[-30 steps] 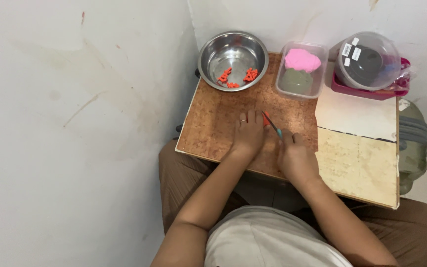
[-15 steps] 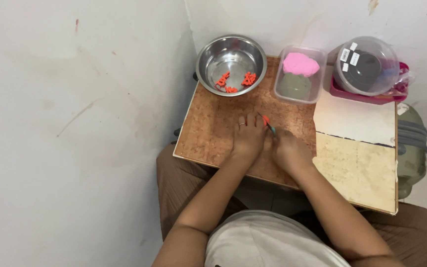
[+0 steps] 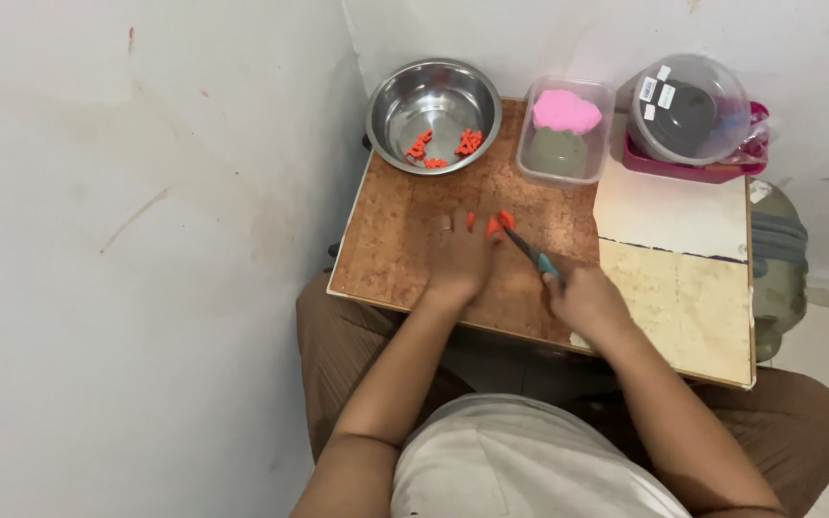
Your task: The person rolls orange clay into a thin rope on a wooden board and uses a knife to cut it into small pieces, which are then placed into a metal bowl. The process is repeated multiple times.
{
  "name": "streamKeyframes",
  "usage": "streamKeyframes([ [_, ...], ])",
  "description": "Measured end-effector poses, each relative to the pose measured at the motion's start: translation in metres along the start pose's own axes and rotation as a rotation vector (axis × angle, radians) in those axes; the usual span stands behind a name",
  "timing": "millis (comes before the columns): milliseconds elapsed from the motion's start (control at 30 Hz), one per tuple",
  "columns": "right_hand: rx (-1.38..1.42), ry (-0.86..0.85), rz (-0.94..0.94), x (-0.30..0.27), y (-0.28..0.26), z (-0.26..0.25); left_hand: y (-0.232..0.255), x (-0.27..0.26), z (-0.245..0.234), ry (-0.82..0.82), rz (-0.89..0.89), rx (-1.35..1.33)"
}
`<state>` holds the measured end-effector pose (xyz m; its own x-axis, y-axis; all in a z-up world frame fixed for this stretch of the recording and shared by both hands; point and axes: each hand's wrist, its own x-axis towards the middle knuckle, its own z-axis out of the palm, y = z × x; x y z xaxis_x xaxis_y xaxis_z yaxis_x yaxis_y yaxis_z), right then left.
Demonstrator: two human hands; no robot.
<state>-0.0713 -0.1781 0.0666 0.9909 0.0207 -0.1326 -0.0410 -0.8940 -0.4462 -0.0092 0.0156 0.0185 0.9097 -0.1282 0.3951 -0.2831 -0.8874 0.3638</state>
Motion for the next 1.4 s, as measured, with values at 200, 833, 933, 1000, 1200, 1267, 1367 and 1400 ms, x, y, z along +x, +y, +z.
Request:
streamKeyframes([
  [200, 0.203, 0.187, -0.044, 0.001, 0.027, -0.023, -0.034, -0.005, -0.035, 0.141, -0.157, 0.003],
  [833, -0.106, 0.473, -0.585, 0.072, -0.019, 0.016, -0.050, 0.010, -0.021, 0.133, -0.166, 0.098],
  [933, -0.162, 0.412, -0.563, 0.088, -0.034, 0.029, -0.050, 0.011, -0.020, 0.169, -0.131, 0.119],
  [1000, -0.125, 0.336, -0.540, 0.088, -0.033, 0.032, -0.052, 0.011, -0.022, 0.173, -0.129, 0.081],
  [1200, -0.093, 0.377, -0.810, 0.044, -0.006, 0.028, -0.054, 0.004, -0.030, 0.149, -0.107, -0.027],
  [1267, -0.042, 0.334, -0.714, 0.033, -0.005, 0.025, -0.052, 0.003, -0.030, 0.168, -0.122, -0.015],
  [1367, 0.028, 0.266, -0.544, 0.038, -0.005, 0.011, -0.051, 0.005, -0.024, 0.154, -0.148, -0.010],
  [1400, 0.054, 0.240, -0.485, 0.048, -0.008, 0.008, -0.052, 0.005, -0.023, 0.140, -0.159, -0.007],
])
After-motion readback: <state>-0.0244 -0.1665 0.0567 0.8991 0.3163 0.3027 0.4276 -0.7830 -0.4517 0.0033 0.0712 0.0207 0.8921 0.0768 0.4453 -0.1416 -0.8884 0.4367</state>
